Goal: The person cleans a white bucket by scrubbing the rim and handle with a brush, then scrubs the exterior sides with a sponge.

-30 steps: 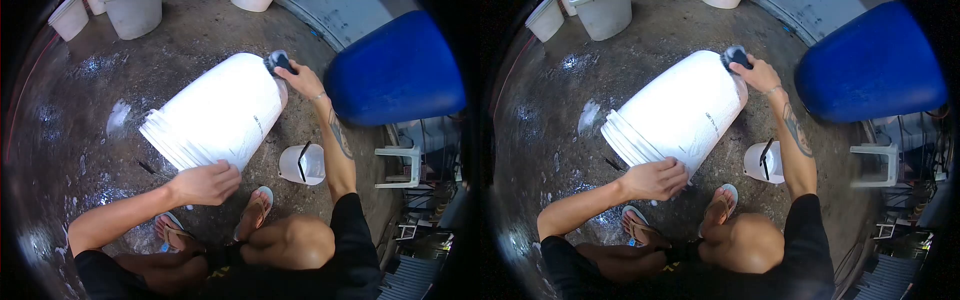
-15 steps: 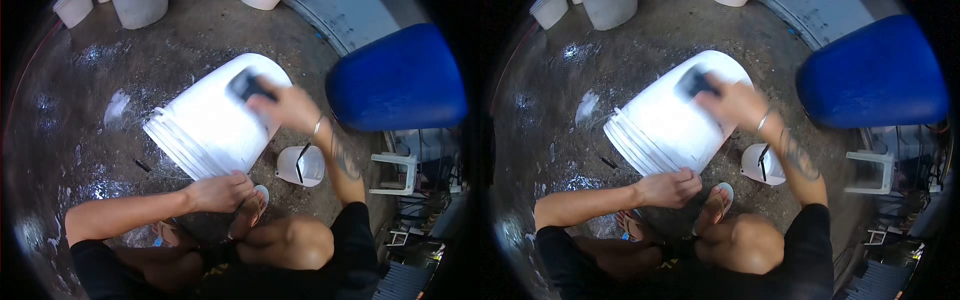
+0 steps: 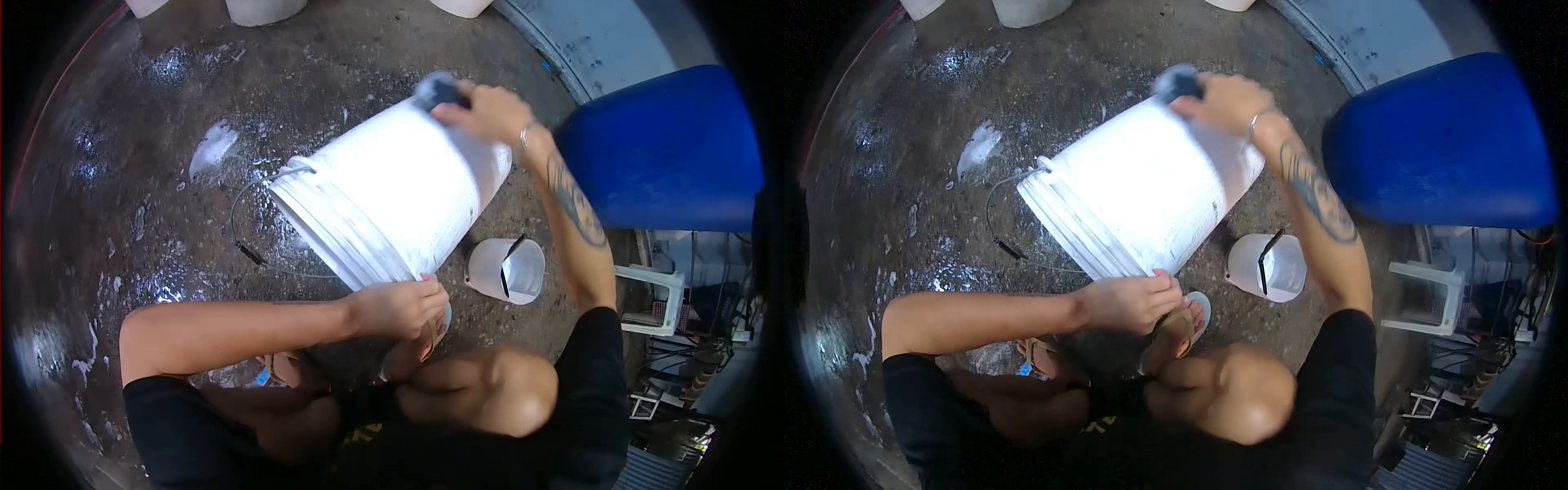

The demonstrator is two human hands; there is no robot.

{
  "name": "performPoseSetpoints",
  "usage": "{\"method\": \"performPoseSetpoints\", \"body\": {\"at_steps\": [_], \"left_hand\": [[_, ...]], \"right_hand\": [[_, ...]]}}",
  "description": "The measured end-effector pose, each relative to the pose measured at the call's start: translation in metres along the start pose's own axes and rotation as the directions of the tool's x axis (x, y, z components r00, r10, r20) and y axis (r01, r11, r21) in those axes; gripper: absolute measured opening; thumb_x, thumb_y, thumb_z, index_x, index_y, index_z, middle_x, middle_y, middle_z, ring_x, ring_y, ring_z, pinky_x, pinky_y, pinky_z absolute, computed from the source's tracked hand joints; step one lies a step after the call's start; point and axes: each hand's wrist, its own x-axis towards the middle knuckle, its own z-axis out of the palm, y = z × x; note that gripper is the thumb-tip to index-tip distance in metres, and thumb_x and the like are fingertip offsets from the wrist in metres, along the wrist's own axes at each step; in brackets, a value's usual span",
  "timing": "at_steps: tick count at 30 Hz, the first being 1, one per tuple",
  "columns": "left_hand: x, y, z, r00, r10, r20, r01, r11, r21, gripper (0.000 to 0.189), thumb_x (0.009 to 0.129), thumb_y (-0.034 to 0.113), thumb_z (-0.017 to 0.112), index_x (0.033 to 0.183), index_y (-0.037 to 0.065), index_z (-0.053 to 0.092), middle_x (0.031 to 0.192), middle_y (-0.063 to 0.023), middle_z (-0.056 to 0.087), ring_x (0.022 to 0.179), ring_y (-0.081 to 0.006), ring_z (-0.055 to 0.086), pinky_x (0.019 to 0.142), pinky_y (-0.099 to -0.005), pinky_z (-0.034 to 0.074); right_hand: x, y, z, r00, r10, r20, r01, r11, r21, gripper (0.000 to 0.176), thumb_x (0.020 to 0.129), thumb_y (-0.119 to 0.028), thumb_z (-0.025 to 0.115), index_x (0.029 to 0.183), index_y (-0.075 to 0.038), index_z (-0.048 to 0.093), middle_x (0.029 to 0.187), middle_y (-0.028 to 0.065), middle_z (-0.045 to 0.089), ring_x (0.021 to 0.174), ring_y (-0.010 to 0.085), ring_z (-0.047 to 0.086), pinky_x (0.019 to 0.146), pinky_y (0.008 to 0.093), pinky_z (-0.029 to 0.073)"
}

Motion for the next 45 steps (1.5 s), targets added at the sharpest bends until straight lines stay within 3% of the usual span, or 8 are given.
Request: {"method": "performPoseSetpoints", "body": {"at_steps": [5, 10, 14, 20, 26, 31, 34, 45], "left_hand": [[0.007, 0.013, 0.008, 0.998, 0.059, 0.035, -0.059, 0.998, -0.013, 0.024, 0.074, 0.021, 0.059, 0.079, 0.004, 0.075, 0.095, -0.0095, 0.064, 0.097, -0.027, 0.058, 0.087, -0.039, 0.047], [0.01, 0.023, 0.011, 1.0, 0.008, 0.022, -0.008, 1.0, -0.025, 0.027, 0.074, 0.024, 0.058, 0.079, 0.004, 0.076, 0.095, -0.0116, 0.067, 0.101, -0.0295, 0.059, 0.088, -0.0411, 0.048], [0.013, 0.027, 0.011, 0.997, -0.077, -0.015, 0.076, 0.996, -0.043, 0.023, 0.077, 0.022, 0.058, 0.081, 0.006, 0.074, 0.089, -0.007, 0.063, 0.097, -0.0265, 0.056, 0.091, -0.0389, 0.047], [0.008, 0.014, 0.0, 0.995, -0.057, 0.079, 0.061, 0.997, -0.057, 0.024, 0.076, 0.022, 0.06, 0.083, 0.005, 0.075, 0.096, -0.0076, 0.062, 0.101, -0.0257, 0.055, 0.092, -0.0373, 0.046], [0.002, 0.003, -0.002, 0.994, -0.073, 0.083, 0.085, 0.984, -0.154, 0.018, 0.073, 0.023, 0.061, 0.073, 0.01, 0.074, 0.095, -0.0089, 0.064, 0.1, -0.0252, 0.057, 0.085, -0.0354, 0.046], [0.002, -0.014, -0.021, 0.987, 0.097, 0.131, -0.089, 0.994, -0.069, 0.018, 0.071, 0.023, 0.061, 0.073, 0.011, 0.074, 0.095, -0.0076, 0.064, 0.101, -0.0262, 0.057, 0.083, -0.0366, 0.046], [0.001, -0.015, -0.018, 0.986, 0.107, 0.131, -0.105, 0.994, -0.025, 0.019, 0.07, 0.024, 0.061, 0.073, 0.01, 0.074, 0.095, -0.0064, 0.064, 0.101, -0.0263, 0.057, 0.083, -0.0371, 0.046], [-0.013, -0.033, -0.025, 0.971, 0.157, 0.182, -0.141, 0.985, -0.098, 0.021, 0.068, 0.025, 0.062, 0.078, 0.011, 0.074, 0.097, -0.0031, 0.061, 0.1, -0.024, 0.057, 0.085, -0.0361, 0.045]], "right_hand": [[-0.038, -0.044, 0.016, 0.844, -0.536, 0.03, 0.527, 0.838, 0.139, 0.069, 0.087, -0.067, 0.059, 0.129, -0.013, 0.065, 0.108, 0.0213, 0.073, 0.102, 0.0365, 0.07, 0.093, 0.0453, 0.053], [0.052, 0.001, -0.015, 0.998, -0.009, 0.057, 0.02, 0.978, -0.206, 0.062, 0.083, -0.067, 0.062, 0.092, -0.008, 0.079, 0.083, 0.0122, 0.075, 0.071, 0.0255, 0.072, 0.065, 0.0376, 0.056], [0.008, -0.033, 0.002, 0.875, -0.458, 0.155, 0.458, 0.888, 0.041, 0.076, 0.084, -0.072, 0.059, 0.131, -0.012, 0.066, 0.107, 0.0214, 0.073, 0.104, 0.0346, 0.069, 0.094, 0.0421, 0.052], [0.058, 0.079, -0.004, 0.99, 0.055, 0.133, -0.071, 0.99, 0.121, 0.071, 0.079, -0.076, 0.061, 0.094, -0.009, 0.08, 0.088, 0.0155, 0.074, 0.085, 0.0286, 0.072, 0.079, 0.04, 0.054], [-0.049, 0.028, 0.02, 0.936, -0.353, 0.004, 0.349, 0.926, 0.143, 0.09, 0.081, -0.075, 0.061, 0.14, -0.007, 0.059, 0.126, 0.0228, 0.067, 0.117, 0.0349, 0.065, 0.101, 0.0386, 0.048], [0.014, 0.137, 0.029, 0.977, 0.169, 0.126, -0.209, 0.864, 0.458, 0.095, 0.079, -0.079, 0.059, 0.135, -0.002, 0.061, 0.123, 0.0254, 0.067, 0.116, 0.0359, 0.065, 0.102, 0.0424, 0.048], [-0.032, 0.071, 0.027, 0.973, -0.212, -0.087, 0.228, 0.932, 0.282, 0.094, 0.08, -0.08, 0.057, 0.134, -0.003, 0.062, 0.126, 0.0253, 0.066, 0.119, 0.0369, 0.064, 0.102, 0.0428, 0.048], [-0.104, -0.045, 0.02, 0.957, -0.288, -0.036, 0.288, 0.957, 0.011, 0.071, 0.089, -0.067, 0.057, 0.142, -0.02, 0.055, 0.078, 0.0243, 0.07, 0.078, 0.0414, 0.071, 0.075, 0.0466, 0.057]]}}
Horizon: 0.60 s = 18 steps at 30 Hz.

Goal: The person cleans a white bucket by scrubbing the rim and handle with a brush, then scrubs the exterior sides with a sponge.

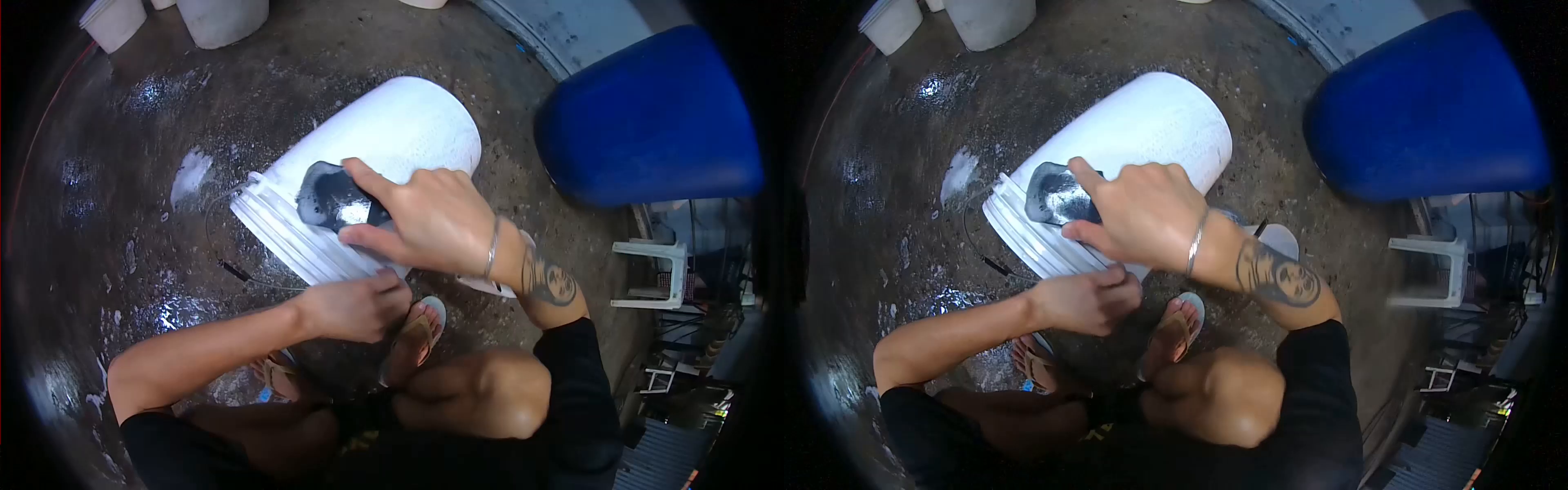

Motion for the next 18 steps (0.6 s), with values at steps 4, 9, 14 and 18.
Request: {"method": "performPoseSetpoints", "body": {"at_steps": [4, 9, 14, 18], "left_hand": [[-0.029, -0.023, -0.002, 0.993, -0.058, -0.103, 0.056, 0.998, -0.023, 0.025, 0.067, 0.022, 0.065, 0.085, 0.007, 0.072, 0.097, -0.004, 0.061, 0.097, -0.0222, 0.057, 0.086, -0.0349, 0.047], [-0.045, -0.037, -0.006, 0.982, -0.087, -0.165, 0.087, 0.996, -0.009, 0.034, 0.07, 0.019, 0.067, 0.098, -0.002, 0.07, 0.1, -0.0062, 0.061, 0.099, -0.0214, 0.059, 0.091, -0.0363, 0.049], [-0.067, -0.059, -0.008, 0.972, -0.062, -0.226, 0.058, 0.998, -0.025, 0.026, 0.079, 0.012, 0.065, 0.1, -0.002, 0.071, 0.096, -0.0094, 0.067, 0.092, -0.023, 0.065, 0.086, -0.0423, 0.055], [-0.064, -0.059, -0.002, 0.966, -0.06, -0.253, 0.067, 0.998, 0.018, 0.026, 0.079, 0.012, 0.065, 0.099, -0.003, 0.071, 0.096, -0.0104, 0.068, 0.094, -0.0236, 0.066, 0.087, -0.0421, 0.055]], "right_hand": [[0.017, 0.111, 0.019, 0.908, 0.393, -0.146, -0.371, 0.916, 0.154, 0.081, 0.086, -0.076, 0.053, 0.141, -0.016, 0.058, 0.077, 0.019, 0.072, 0.08, 0.0368, 0.074, 0.07, 0.0418, 0.058], [-0.006, 0.084, 0.058, 0.933, 0.282, -0.223, -0.182, 0.905, 0.383, 0.077, 0.087, -0.07, 0.057, 0.142, -0.016, 0.056, 0.094, 0.0317, 0.07, 0.097, 0.0447, 0.07, 0.086, 0.0464, 0.056], [-0.001, 0.118, 0.086, 0.876, 0.369, -0.31, -0.212, 0.873, 0.438, 0.079, 0.088, -0.069, 0.058, 0.142, -0.011, 0.055, 0.093, 0.028, 0.071, 0.089, 0.0404, 0.072, 0.078, 0.0459, 0.057], [0.002, 0.148, 0.1, 0.766, 0.508, -0.394, -0.304, 0.826, 0.474, 0.082, 0.089, -0.069, 0.057, 0.142, -0.006, 0.053, 0.09, 0.024, 0.073, 0.086, 0.0378, 0.074, 0.074, 0.0435, 0.058]]}}
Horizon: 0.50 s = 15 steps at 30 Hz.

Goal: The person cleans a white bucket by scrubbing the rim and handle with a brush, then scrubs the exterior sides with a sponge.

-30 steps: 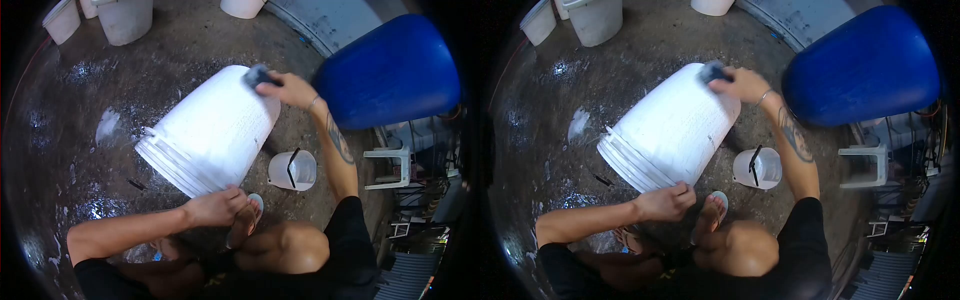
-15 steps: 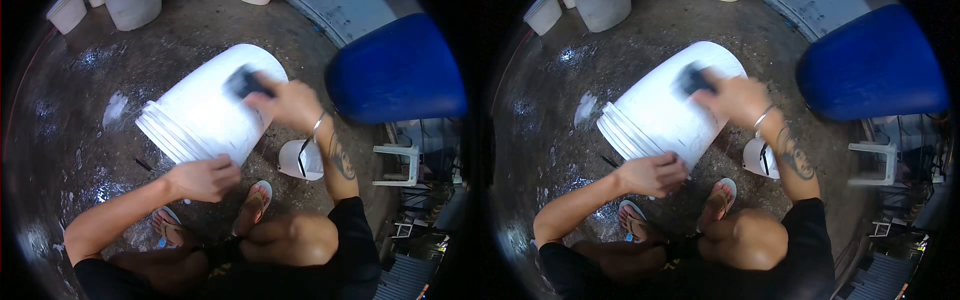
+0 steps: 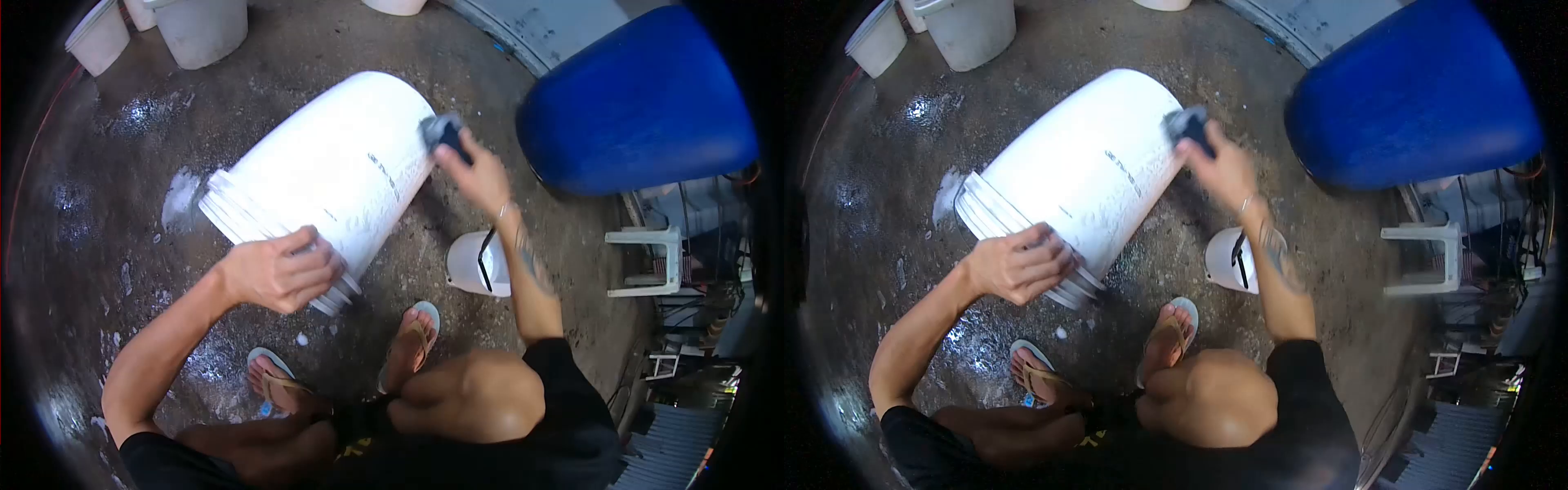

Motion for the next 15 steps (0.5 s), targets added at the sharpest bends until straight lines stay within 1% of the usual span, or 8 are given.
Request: {"method": "performPoseSetpoints", "body": {"at_steps": [3, 5, 8, 11, 12, 13, 14, 15], "left_hand": [[0.007, 0.004, -0.005, 1.0, -0.011, 0.015, 0.011, 1.0, -0.011, 0.028, 0.074, 0.013, 0.062, 0.095, -0.004, 0.07, 0.099, -0.0085, 0.066, 0.094, -0.0215, 0.063, 0.087, -0.0388, 0.052], [0.011, 0.008, -0.008, 0.998, 0.038, 0.059, -0.038, 0.999, -0.005, 0.026, 0.08, 0.012, 0.063, 0.099, -0.005, 0.072, 0.097, -0.0116, 0.068, 0.095, -0.0245, 0.066, 0.088, -0.0404, 0.054], [0.016, 0.018, -0.004, 0.996, 0.033, 0.088, -0.031, 0.999, -0.021, 0.025, 0.079, 0.013, 0.063, 0.097, -0.004, 0.071, 0.1, -0.0106, 0.068, 0.098, -0.0244, 0.065, 0.091, -0.0377, 0.053], [0.025, 0.026, -0.017, 0.99, -0.025, 0.14, 0.046, 0.988, -0.146, 0.048, 0.077, 0.01, 0.072, 0.124, 0.001, 0.063, 0.119, -0.0152, 0.067, 0.112, -0.0284, 0.065, 0.103, -0.0397, 0.052], [0.02, 0.012, -0.032, 0.939, -0.19, 0.287, 0.28, 0.906, -0.318, 0.076, 0.072, 0.025, 0.083, 0.138, 0.001, 0.053, 0.132, -0.0175, 0.06, 0.12, -0.0321, 0.06, 0.109, -0.0434, 0.046], [-0.008, -0.008, -0.064, 0.694, -0.685, 0.221, 0.718, 0.682, -0.14, 0.102, 0.061, 0.038, 0.091, 0.144, 0.002, 0.045, 0.141, -0.0185, 0.054, 0.128, -0.0353, 0.054, 0.115, -0.0449, 0.038], [-0.043, -0.014, -0.039, 0.564, -0.814, 0.14, 0.826, 0.56, -0.066, 0.107, 0.055, 0.04, 0.093, 0.143, 0.005, 0.044, 0.144, -0.0206, 0.048, 0.133, -0.0363, 0.048, 0.114, -0.0433, 0.037], [-0.063, -0.02, -0.025, 0.249, -0.902, 0.353, 0.937, 0.132, -0.324, 0.091, 0.066, 0.032, 0.087, 0.142, 0.005, 0.047, 0.138, -0.02, 0.053, 0.129, -0.0322, 0.051, 0.111, -0.0391, 0.038]], "right_hand": [[-0.061, -0.034, 0.023, 0.924, -0.382, -0.013, 0.38, 0.913, 0.149, 0.077, 0.088, -0.066, 0.062, 0.142, -0.012, 0.056, 0.102, 0.0267, 0.072, 0.095, 0.0394, 0.073, 0.083, 0.0443, 0.058], [-0.073, -0.038, 0.023, 0.935, -0.352, 0.039, 0.337, 0.919, 0.206, 0.072, 0.087, -0.063, 0.065, 0.141, -0.018, 0.057, 0.107, 0.0224, 0.072, 0.099, 0.038, 0.072, 0.087, 0.0444, 0.056], [0.011, 0.049, 0.026, 0.988, 0.131, -0.082, -0.124, 0.989, 0.082, 0.079, 0.089, -0.065, 0.06, 0.145, -0.01, 0.051, 0.103, 0.0224, 0.074, 0.095, 0.0414, 0.072, 0.08, 0.0432, 0.056], [0.015, 0.068, 0.013, 0.995, -0.041, -0.089, 0.039, 0.999, -0.026, 0.089, 0.087, -0.069, 0.06, 0.148, -0.006, 0.047, 0.103, 0.0278, 0.072, 0.098, 0.0429, 0.07, 0.084, 0.0449, 0.055], [0.01, 0.063, 0.01, 1.0, -0.009, -0.013, 0.01, 1.0, 0.001, 0.09, 0.086, -0.07, 0.06, 0.148, -0.006, 0.047, 0.105, 0.0285, 0.071, 0.1, 0.043, 0.07, 0.087, 0.0451, 0.054], [-0.001, 0.054, -0.001, 0.997, 0.056, 0.054, -0.058, 0.997, 0.041, 0.091, 0.085, -0.071, 0.06, 0.148, -0.007, 0.046, 0.107, 0.0292, 0.07, 0.102, 0.043, 0.069, 0.09, 0.0452, 0.053], [-0.004, 0.049, 0.003, 0.996, 0.08, 0.045, -0.082, 0.995, 0.049, 0.091, 0.085, -0.071, 0.06, 0.148, -0.007, 0.046, 0.107, 0.0292, 0.07, 0.102, 0.043, 0.069, 0.09, 0.0452, 0.053], [-0.003, 0.043, 0.009, 0.995, 0.073, 0.071, -0.082, 0.988, 0.13, 0.092, 0.085, -0.072, 0.059, 0.149, -0.007, 0.046, 0.108, 0.0286, 0.07, 0.104, 0.0429, 0.069, 0.092, 0.0451, 0.052]]}}
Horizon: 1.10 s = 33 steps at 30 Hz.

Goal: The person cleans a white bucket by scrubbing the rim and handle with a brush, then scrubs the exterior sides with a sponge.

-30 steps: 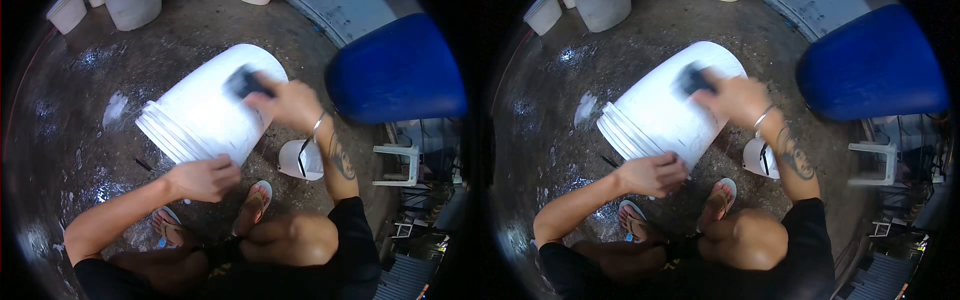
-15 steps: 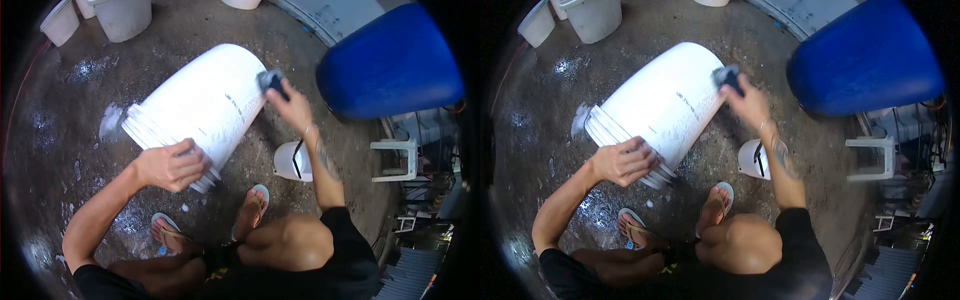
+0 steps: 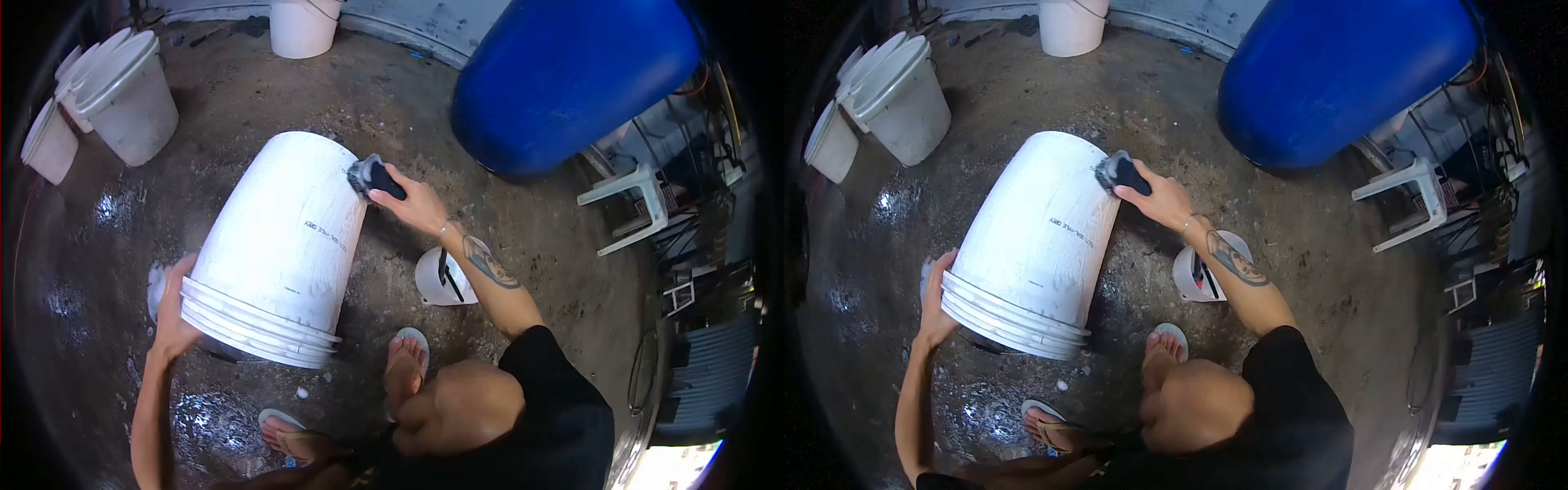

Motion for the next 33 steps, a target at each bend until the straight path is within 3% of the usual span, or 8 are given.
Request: {"method": "performPoseSetpoints", "body": {"at_steps": [4, 11, 16, 22, 24, 28, 30, 33], "left_hand": [[0.019, -0.067, 0.009, 0.98, -0.053, -0.193, 0.05, 0.999, -0.017, 0.036, 0.081, 0.022, 0.07, 0.107, 0.001, 0.057, 0.097, -0.0128, 0.059, 0.098, -0.0237, 0.059, 0.088, -0.0362, 0.046], [0.067, 0.053, -0.013, 0.754, 0.643, -0.138, -0.54, 0.725, 0.428, 0.019, 0.075, 0.01, 0.066, 0.09, 0.001, 0.059, 0.086, -0.0111, 0.058, 0.077, -0.0295, 0.06, 0.067, -0.0404, 0.049], [0.045, 0.073, 0.019, 0.575, 0.791, 0.211, -0.733, 0.383, 0.561, 0.012, 0.079, 0.016, 0.062, 0.087, 0.007, 0.058, 0.084, -0.0074, 0.056, 0.081, -0.0225, 0.062, 0.078, -0.0398, 0.051], [0.019, 0.06, 0.041, 0.409, 0.84, 0.357, -0.816, 0.161, 0.555, 0.015, 0.083, 0.02, 0.06, 0.092, 0.007, 0.059, 0.092, -0.0059, 0.058, 0.087, -0.02, 0.06, 0.085, -0.0371, 0.049], [0.018, 0.051, 0.052, 0.392, 0.85, 0.352, -0.787, 0.112, 0.607, 0.018, 0.082, 0.022, 0.062, 0.091, 0.007, 0.061, 0.092, -0.0049, 0.059, 0.088, -0.0195, 0.06, 0.086, -0.0368, 0.048], [0.003, 0.081, 0.064, 0.394, 0.834, 0.386, -0.831, 0.144, 0.538, 0.015, 0.081, 0.021, 0.063, 0.089, 0.007, 0.063, 0.096, -0.0074, 0.062, 0.097, -0.0197, 0.06, 0.09, -0.0378, 0.05], [-0.001, 0.087, 0.067, 0.405, 0.846, 0.347, -0.824, 0.173, 0.539, 0.016, 0.081, 0.017, 0.062, 0.093, 0.007, 0.065, 0.098, -0.0063, 0.063, 0.101, -0.0203, 0.059, 0.092, -0.0368, 0.05], [-0.008, 0.087, 0.065, 0.464, 0.825, 0.321, -0.82, 0.263, 0.509, 0.024, 0.085, 0.016, 0.061, 0.106, 0.004, 0.063, 0.103, -0.0079, 0.062, 0.104, -0.0224, 0.059, 0.097, -0.0368, 0.049]], "right_hand": [[0.013, -0.019, 0.01, 0.999, -0.042, -0.019, 0.044, 0.995, 0.085, 0.091, 0.086, -0.073, 0.058, 0.148, -0.008, 0.047, 0.108, 0.0287, 0.07, 0.105, 0.0433, 0.068, 0.094, 0.0452, 0.052], [0.046, -0.033, -0.005, 0.999, -0.034, -0.024, 0.031, 0.996, -0.089, 0.085, 0.086, -0.064, 0.061, 0.141, 0.0, 0.051, 0.098, 0.0285, 0.071, 0.094, 0.0435, 0.071, 0.083, 0.0478, 0.056], [-0.065, -0.124, -0.006, 0.862, -0.426, 0.273, 0.428, 0.902, 0.056, 0.076, 0.09, -0.061, 0.063, 0.146, -0.01, 0.051, 0.093, 0.0275, 0.072, 0.085, 0.036, 0.074, 0.082, 0.0421, 0.057], [0.075, -0.055, -0.01, 0.986, -0.163, -0.025, 0.158, 0.977, -0.14, 0.073, 0.09, -0.063, 0.061, 0.14, -0.01, 0.057, 0.081, 0.0209, 0.073, 0.077, 0.0356, 0.074, 0.067, 0.0428, 0.057], [0.055, -0.105, -0.02, 0.979, -0.139, 0.148, 0.172, 0.953, -0.248, 0.061, 0.093, -0.056, 0.057, 0.137, -0.014, 0.054, 0.079, 0.0224, 0.071, 0.076, 0.0384, 0.073, 0.066, 0.0448, 0.06], [-0.032, -0.153, 0.0, 0.699, -0.627, 0.342, 0.698, 0.702, -0.14, 0.073, 0.09, -0.067, 0.055, 0.143, -0.016, 0.054, 0.092, 0.0274, 0.07, 0.087, 0.0416, 0.071, 0.08, 0.0468, 0.056], [0.014, -0.156, -0.029, 0.886, -0.213, 0.411, 0.369, 0.862, -0.348, 0.072, 0.09, -0.069, 0.055, 0.14, -0.017, 0.056, 0.098, 0.0248, 0.072, 0.092, 0.0419, 0.071, 0.081, 0.0467, 0.056], [0.115, -0.067, -0.033, 0.951, -0.215, 0.223, 0.277, 0.911, -0.304, 0.088, 0.085, -0.075, 0.052, 0.137, -0.004, 0.058, 0.108, 0.0263, 0.071, 0.102, 0.0394, 0.071, 0.089, 0.0472, 0.054]]}}
